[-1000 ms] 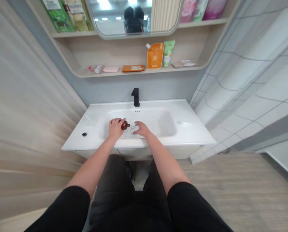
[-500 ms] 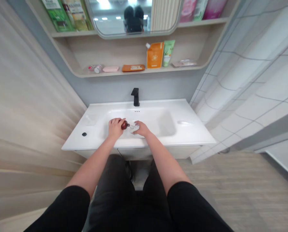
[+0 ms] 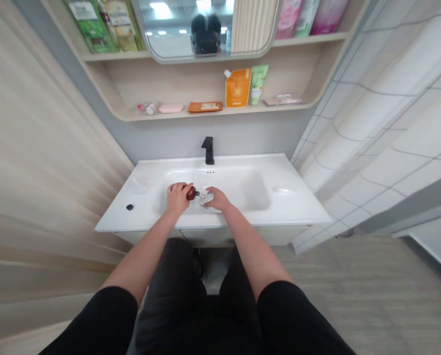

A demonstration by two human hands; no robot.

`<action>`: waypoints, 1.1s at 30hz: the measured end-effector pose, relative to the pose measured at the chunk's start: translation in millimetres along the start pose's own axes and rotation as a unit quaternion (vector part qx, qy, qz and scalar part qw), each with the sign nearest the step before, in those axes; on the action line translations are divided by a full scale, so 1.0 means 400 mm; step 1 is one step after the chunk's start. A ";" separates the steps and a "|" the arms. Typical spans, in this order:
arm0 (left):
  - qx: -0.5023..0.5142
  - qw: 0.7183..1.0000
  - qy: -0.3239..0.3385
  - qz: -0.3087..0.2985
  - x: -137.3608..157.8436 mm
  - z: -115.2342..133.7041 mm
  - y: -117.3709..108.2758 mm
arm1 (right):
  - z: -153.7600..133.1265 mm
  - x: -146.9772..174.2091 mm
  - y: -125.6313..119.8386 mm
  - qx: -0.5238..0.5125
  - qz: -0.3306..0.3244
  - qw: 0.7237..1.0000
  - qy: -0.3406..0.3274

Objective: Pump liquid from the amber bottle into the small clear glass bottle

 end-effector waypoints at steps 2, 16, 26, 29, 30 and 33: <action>-0.001 1.000 0.002 0.000 0.000 0.000 0.001 | 0.000 0.000 0.001 0.001 -0.001 1.000 -0.002; 0.006 1.000 0.002 -0.006 0.001 -0.001 0.000 | 0.016 -0.003 0.008 0.007 -0.002 1.000 -0.008; 0.003 1.000 0.005 -0.003 0.002 0.002 -0.004 | 0.001 -0.002 0.001 0.012 -0.003 1.000 -0.006; 0.004 1.000 0.006 -0.003 0.002 0.004 -0.005 | -0.004 -0.002 0.001 0.008 -0.004 1.000 -0.005; 0.004 1.000 0.005 -0.005 0.002 0.004 -0.005 | -0.004 -0.002 0.001 0.007 -0.004 1.000 -0.004; 0.000 1.000 -0.001 -0.009 0.001 0.006 -0.006 | -0.007 -0.001 -0.001 0.006 -0.002 1.000 -0.008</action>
Point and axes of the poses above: each hand's wrist, its own x-axis away from the middle knuckle, its own y-axis out of the palm, z = x × y, the point moved 8 cm from there along -x, towards the middle knuckle, and after that the axes turned 14 degrees about -y, right-handed, at the moved point
